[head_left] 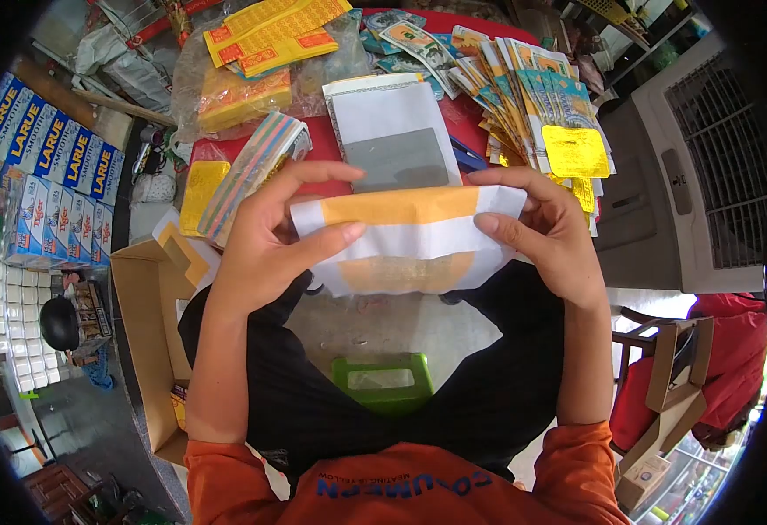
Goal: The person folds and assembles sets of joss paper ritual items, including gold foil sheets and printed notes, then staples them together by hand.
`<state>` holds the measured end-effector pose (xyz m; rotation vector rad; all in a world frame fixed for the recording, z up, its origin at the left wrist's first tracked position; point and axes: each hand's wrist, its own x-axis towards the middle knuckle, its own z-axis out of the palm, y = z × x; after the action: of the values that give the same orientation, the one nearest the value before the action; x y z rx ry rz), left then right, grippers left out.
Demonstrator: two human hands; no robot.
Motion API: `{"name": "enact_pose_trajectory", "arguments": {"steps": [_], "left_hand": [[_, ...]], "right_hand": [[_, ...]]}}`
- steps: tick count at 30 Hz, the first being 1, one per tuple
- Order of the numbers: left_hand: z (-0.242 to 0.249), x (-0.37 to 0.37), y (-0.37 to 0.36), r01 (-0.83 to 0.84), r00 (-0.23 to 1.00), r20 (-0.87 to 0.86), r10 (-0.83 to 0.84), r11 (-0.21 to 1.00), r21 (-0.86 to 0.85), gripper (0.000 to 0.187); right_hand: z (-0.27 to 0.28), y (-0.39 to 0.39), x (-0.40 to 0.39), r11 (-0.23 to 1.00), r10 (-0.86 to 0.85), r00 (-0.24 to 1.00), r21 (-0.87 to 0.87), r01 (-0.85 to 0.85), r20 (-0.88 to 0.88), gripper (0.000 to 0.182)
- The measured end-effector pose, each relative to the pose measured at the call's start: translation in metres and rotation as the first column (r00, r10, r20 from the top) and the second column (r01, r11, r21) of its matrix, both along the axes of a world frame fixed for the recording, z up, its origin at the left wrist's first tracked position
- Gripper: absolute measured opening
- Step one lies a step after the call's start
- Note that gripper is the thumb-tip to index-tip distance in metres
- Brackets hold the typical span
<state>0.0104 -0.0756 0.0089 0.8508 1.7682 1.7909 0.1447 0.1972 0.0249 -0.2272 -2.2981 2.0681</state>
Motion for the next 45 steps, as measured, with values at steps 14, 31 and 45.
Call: {"name": "enact_pose_trajectory", "arguments": {"steps": [14, 31, 45], "left_hand": [[0.003, 0.013, 0.008, 0.081, 0.99, -0.1, -0.1, 0.982, -0.172, 0.029], [0.004, 0.018, 0.024, -0.019, 0.83, -0.551, -0.087, 0.983, -0.183, 0.013], [0.006, 0.008, 0.008, 0.012, 0.837, -0.532, -0.127, 0.977, -0.214, 0.018]], "right_hand": [[0.015, 0.0, 0.0, 0.893, 0.225, 0.97, 0.417, -0.167, -0.094, 0.049], [0.016, -0.03, -0.011, 0.792, 0.229, 0.959, 0.604, -0.083, -0.169, 0.013], [0.018, -0.016, -0.01, 0.763, 0.262, 0.953, 0.638, -0.107, -0.152, 0.013]]}}
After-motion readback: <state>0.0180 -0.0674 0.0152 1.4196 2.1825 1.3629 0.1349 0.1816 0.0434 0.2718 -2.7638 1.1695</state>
